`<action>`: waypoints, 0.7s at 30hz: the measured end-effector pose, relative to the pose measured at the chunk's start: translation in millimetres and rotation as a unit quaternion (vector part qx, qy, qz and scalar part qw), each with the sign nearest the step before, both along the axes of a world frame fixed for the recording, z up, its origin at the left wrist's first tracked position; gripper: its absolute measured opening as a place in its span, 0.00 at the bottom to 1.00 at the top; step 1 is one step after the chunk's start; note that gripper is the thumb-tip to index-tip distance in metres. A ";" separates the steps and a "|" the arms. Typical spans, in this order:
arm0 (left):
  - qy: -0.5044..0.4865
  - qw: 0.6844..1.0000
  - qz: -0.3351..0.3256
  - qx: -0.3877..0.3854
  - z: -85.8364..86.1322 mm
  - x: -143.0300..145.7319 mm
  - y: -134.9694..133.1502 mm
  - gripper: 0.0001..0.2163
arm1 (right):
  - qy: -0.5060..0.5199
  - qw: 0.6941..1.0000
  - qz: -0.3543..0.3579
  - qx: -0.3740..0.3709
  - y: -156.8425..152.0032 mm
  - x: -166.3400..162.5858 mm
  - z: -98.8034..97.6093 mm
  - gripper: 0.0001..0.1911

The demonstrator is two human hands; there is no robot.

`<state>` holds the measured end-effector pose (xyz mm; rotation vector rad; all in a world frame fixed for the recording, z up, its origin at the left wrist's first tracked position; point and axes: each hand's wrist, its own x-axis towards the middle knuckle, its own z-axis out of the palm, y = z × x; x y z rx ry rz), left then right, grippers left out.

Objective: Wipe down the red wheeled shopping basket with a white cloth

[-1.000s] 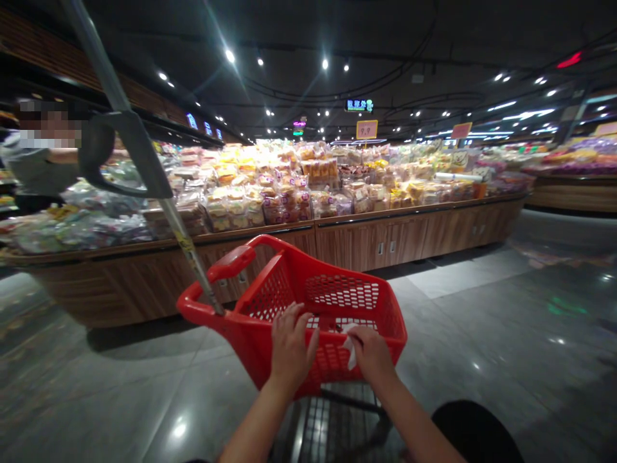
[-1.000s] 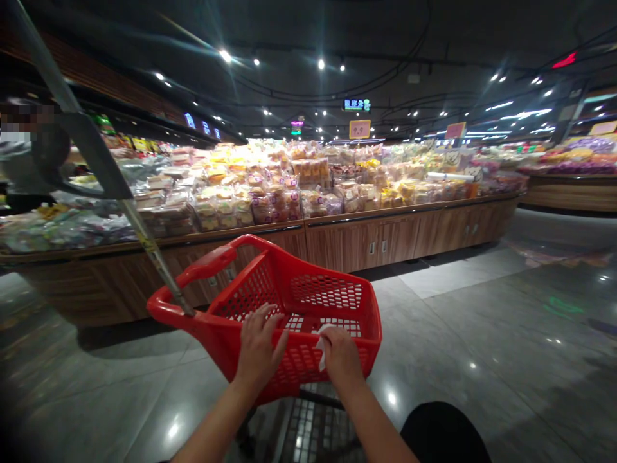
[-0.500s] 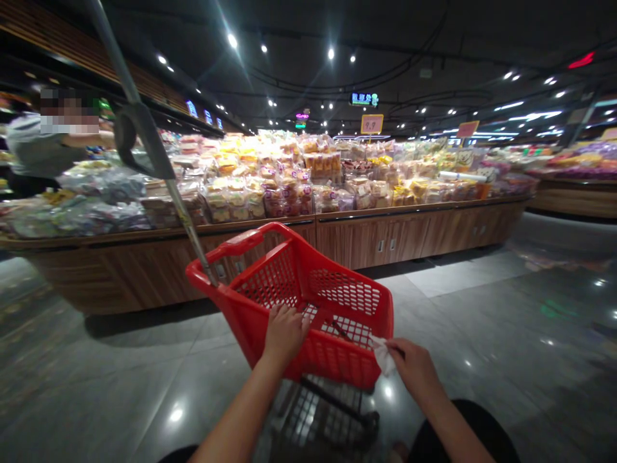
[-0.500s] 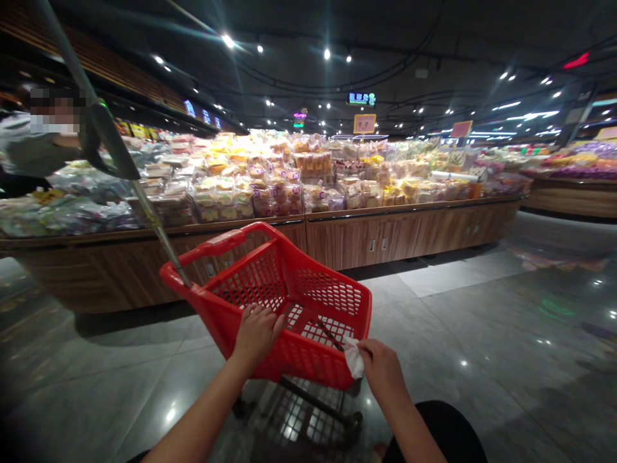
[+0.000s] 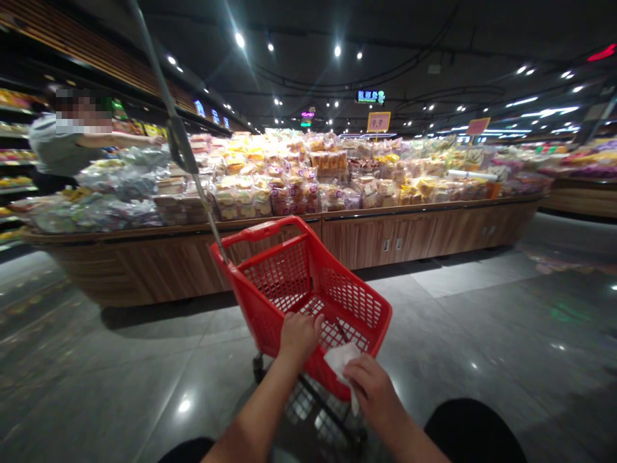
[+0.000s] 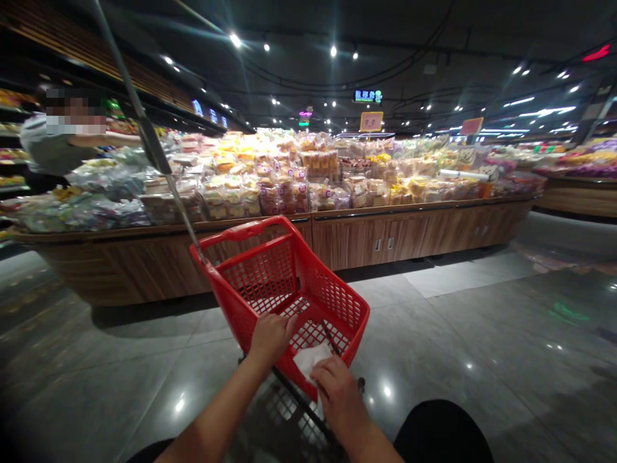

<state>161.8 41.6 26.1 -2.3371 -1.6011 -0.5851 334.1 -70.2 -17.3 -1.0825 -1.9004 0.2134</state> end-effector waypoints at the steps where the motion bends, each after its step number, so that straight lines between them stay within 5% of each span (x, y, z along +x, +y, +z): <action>1: 0.002 1.000 -0.006 -0.002 0.9 -4.3 1.1 0.26 | -0.002 1.000 -0.001 -0.011 -4.3 5.7 -1.4 0.15; 5: 0.006 1.000 -0.023 -0.007 3.7 -11.4 2.5 0.26 | -0.002 1.000 -0.005 -0.030 -6.9 13.2 -3.8 0.15; 14: 0.028 0.999 -0.016 -0.010 4.1 -14.1 3.2 0.28 | -0.024 0.999 0.019 -0.015 29.5 -37.5 13.1 0.14; 18: 0.029 0.999 -0.020 -0.018 2.7 -23.0 5.6 0.27 | -0.038 0.998 0.038 -0.017 14.6 -7.9 1.1 0.14; 21: 0.028 0.999 -0.026 -0.022 2.1 -26.9 7.1 0.27 | -0.038 0.998 -0.048 -0.010 9.8 35.5 1.2 0.12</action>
